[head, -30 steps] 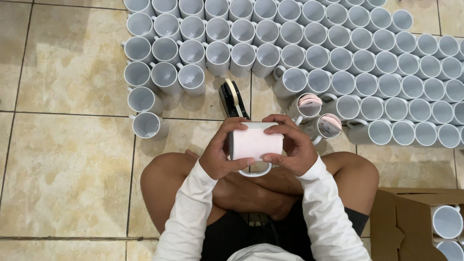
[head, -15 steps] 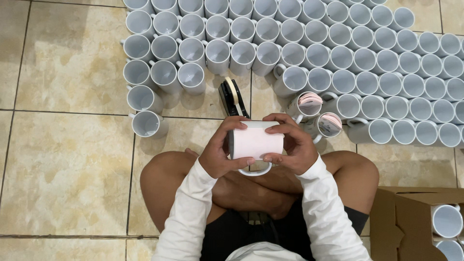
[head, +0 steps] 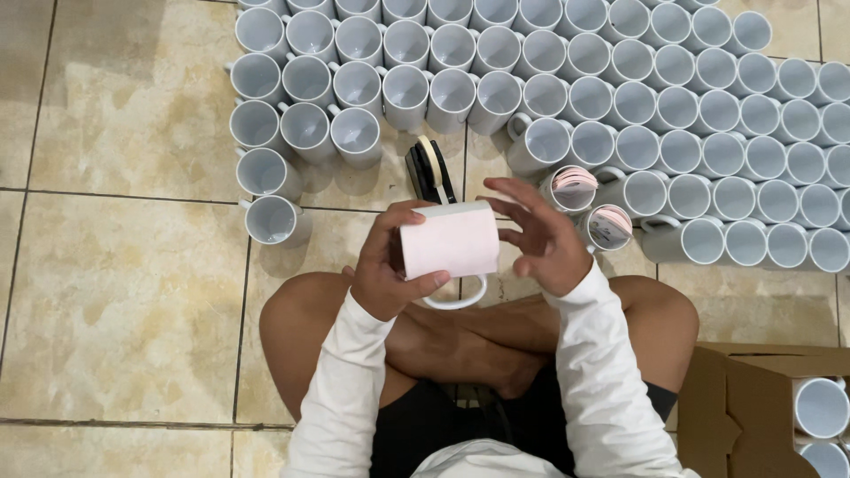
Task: The person sits on the floor and wraps pink paper labels around white mugs, securing them with a stapler. They then place the labeled mugs into a cardboard box with dividers. The process is repeated for several mugs.
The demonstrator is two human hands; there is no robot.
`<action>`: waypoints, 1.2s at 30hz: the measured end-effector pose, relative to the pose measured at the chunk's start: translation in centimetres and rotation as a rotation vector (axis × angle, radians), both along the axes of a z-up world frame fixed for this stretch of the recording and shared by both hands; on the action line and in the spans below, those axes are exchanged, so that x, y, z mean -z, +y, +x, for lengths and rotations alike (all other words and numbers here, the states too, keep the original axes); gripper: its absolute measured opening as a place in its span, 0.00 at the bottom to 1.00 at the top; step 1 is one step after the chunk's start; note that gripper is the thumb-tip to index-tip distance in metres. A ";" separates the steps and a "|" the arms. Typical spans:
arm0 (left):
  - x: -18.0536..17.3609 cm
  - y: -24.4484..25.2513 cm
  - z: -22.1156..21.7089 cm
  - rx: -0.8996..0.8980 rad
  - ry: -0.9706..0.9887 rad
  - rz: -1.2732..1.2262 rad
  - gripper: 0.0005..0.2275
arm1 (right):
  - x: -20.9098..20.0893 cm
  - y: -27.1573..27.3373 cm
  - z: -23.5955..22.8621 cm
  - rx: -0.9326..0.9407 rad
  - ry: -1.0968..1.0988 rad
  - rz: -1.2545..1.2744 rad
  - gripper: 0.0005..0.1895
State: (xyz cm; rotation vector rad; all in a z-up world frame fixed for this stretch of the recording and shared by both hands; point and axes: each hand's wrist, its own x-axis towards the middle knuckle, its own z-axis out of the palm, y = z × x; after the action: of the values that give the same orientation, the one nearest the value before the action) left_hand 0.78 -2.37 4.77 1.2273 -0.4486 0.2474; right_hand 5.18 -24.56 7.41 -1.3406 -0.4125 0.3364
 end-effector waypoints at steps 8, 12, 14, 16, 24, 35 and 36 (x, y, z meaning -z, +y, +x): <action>0.5 2.0 -0.2 -0.271 0.095 -0.002 0.27 | 10.7 2.5 3.2 0.437 0.172 -0.494 0.13; 0.4 2.6 -0.6 -0.311 0.111 0.021 0.27 | 15.5 4.0 3.9 0.447 0.233 -0.807 0.10; 0.7 2.7 -0.4 -0.319 0.112 0.026 0.27 | 17.0 4.4 4.3 0.430 0.239 -0.873 0.10; 1.0 2.9 -0.3 -0.331 0.115 0.034 0.27 | 17.8 4.8 4.5 0.406 0.246 -0.936 0.09; 1.8 3.2 0.0 -0.410 0.210 0.025 0.28 | 17.7 5.0 5.0 0.397 0.231 -0.949 0.07; 1.7 3.1 0.0 -0.411 0.203 0.051 0.28 | 14.0 5.3 2.6 0.456 0.314 -0.834 0.07; 1.8 3.1 0.0 -0.405 0.205 0.036 0.28 | 13.3 5.5 2.2 0.482 0.344 -0.796 0.11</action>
State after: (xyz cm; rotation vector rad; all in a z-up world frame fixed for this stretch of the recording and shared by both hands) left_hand 0.74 0.72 2.99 1.3571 -0.0225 0.4542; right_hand 7.38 -19.03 -5.86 -2.0496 0.3852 0.3276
